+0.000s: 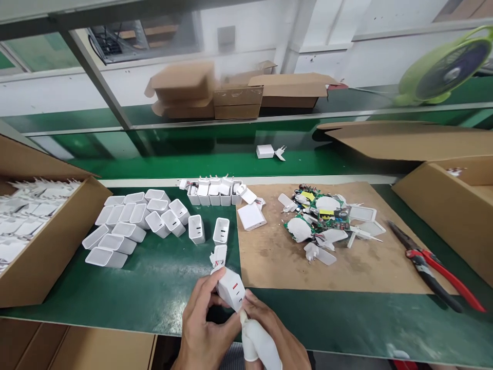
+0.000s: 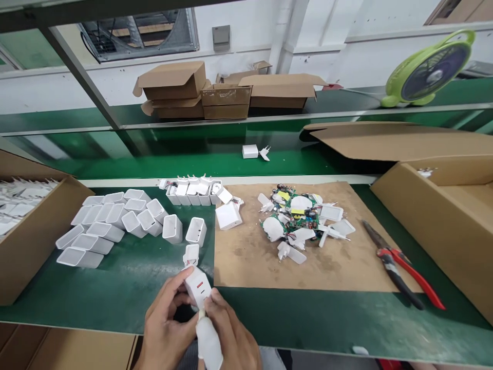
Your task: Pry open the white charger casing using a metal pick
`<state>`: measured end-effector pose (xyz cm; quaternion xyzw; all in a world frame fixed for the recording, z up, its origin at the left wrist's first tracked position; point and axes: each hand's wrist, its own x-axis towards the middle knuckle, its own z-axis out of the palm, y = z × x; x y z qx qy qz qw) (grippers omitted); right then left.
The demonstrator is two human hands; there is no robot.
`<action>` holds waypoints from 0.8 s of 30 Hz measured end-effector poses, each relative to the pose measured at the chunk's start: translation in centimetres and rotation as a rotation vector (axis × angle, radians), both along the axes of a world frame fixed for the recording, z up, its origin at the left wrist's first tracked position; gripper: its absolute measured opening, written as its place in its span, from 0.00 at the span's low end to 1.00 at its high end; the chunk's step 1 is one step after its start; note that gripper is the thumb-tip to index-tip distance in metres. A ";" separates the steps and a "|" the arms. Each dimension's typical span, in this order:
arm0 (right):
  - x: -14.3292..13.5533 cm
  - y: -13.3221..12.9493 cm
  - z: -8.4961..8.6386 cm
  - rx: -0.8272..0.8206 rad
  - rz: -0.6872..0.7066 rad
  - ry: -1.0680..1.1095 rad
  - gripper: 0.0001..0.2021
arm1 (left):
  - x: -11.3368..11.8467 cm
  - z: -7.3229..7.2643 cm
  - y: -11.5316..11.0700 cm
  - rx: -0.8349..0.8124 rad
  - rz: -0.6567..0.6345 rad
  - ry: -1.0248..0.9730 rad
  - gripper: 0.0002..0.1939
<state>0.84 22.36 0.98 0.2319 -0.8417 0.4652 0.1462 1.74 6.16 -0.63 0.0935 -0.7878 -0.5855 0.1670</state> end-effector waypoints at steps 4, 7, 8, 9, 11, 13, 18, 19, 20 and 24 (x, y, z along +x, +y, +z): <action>-1.6 1.2 0.7 -0.013 0.117 -0.131 0.13 | -0.2 0.5 0.5 0.029 0.042 -0.067 0.26; -1.8 1.4 0.8 -0.031 0.131 -0.200 0.07 | -0.3 0.5 0.8 0.016 0.086 -0.048 0.25; -1.7 1.2 0.8 -0.057 0.121 -0.204 0.07 | -0.3 0.5 0.8 0.005 0.075 -0.040 0.25; -1.5 1.1 0.8 -0.096 0.102 -0.206 0.06 | -0.3 0.4 0.8 -0.007 0.054 -0.037 0.25; -1.1 0.7 1.0 -0.175 0.040 -0.216 0.04 | -0.3 0.4 0.6 -0.025 0.029 -0.037 0.25; -0.9 0.5 1.4 -0.208 -0.007 -0.205 0.02 | -0.4 0.5 0.5 -0.034 0.039 -0.034 0.26; -1.2 1.0 2.3 -0.109 0.016 -0.190 0.01 | -0.5 0.6 0.5 -0.062 0.040 -0.017 0.26; -1.3 1.1 2.3 -0.106 0.020 -0.187 0.02 | -0.5 0.6 0.6 -0.071 0.038 -0.011 0.26; -1.4 1.1 2.3 -0.108 0.022 -0.181 0.02 | -0.5 0.6 0.6 -0.077 0.036 -0.006 0.26; -1.7 1.0 2.5 -0.125 0.012 -0.145 0.01 | -0.4 0.5 0.6 -0.085 0.035 0.000 0.27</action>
